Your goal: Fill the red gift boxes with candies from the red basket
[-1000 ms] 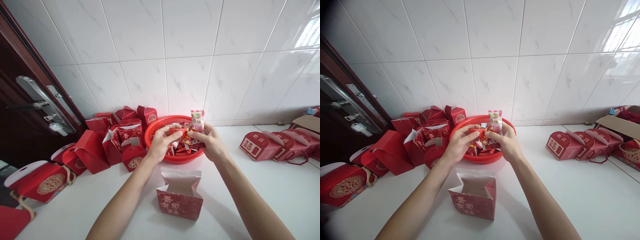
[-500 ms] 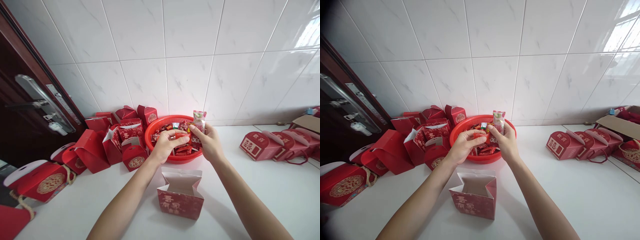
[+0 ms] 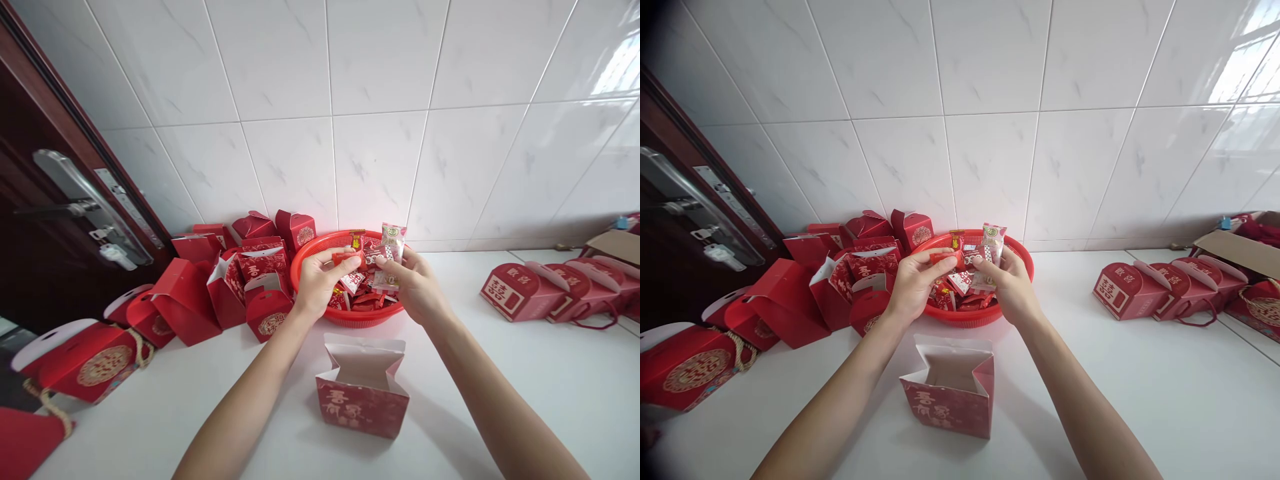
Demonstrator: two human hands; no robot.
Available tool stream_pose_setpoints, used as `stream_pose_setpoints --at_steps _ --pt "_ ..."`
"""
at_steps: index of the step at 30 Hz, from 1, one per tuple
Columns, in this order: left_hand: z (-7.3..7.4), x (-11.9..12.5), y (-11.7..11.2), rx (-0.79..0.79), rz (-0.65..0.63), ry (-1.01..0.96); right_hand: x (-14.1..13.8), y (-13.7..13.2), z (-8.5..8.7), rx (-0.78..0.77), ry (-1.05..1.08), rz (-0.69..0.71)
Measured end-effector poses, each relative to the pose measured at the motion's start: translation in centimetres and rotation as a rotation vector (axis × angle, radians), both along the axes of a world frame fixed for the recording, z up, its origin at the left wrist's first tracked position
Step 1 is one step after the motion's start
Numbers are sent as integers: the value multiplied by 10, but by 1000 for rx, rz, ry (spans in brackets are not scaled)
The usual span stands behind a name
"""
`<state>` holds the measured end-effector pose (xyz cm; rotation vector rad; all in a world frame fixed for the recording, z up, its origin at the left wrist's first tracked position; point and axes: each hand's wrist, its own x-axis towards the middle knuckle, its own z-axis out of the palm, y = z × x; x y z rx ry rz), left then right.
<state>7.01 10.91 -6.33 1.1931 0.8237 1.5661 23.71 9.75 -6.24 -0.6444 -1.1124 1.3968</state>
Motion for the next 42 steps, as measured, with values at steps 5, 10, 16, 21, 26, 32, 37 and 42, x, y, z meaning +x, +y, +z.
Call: stream_pose_setpoints --at_steps 5,10,16,21,26,32,37,42 --pt "5 -6 0 -28 -85 108 0 1 -1 17 29 -131" --pt "10 -11 -4 -48 -175 227 -1 2 -1 32 -11 -185" --pt "16 -15 -8 -52 -278 385 -3 2 -6 22 -77 -129" --pt "18 -16 -9 -81 -341 400 0 0 -5 86 -121 -6" --pt "17 -20 -7 -89 -346 410 3 2 -6 90 -103 11" --pt "20 -20 -8 -169 -275 311 1 0 -2 97 -133 4" --pt "22 -16 -12 -165 -231 362 1 -5 0 106 -224 47" --pt "22 -12 -18 -102 -242 454 0 -6 2 176 -315 60"
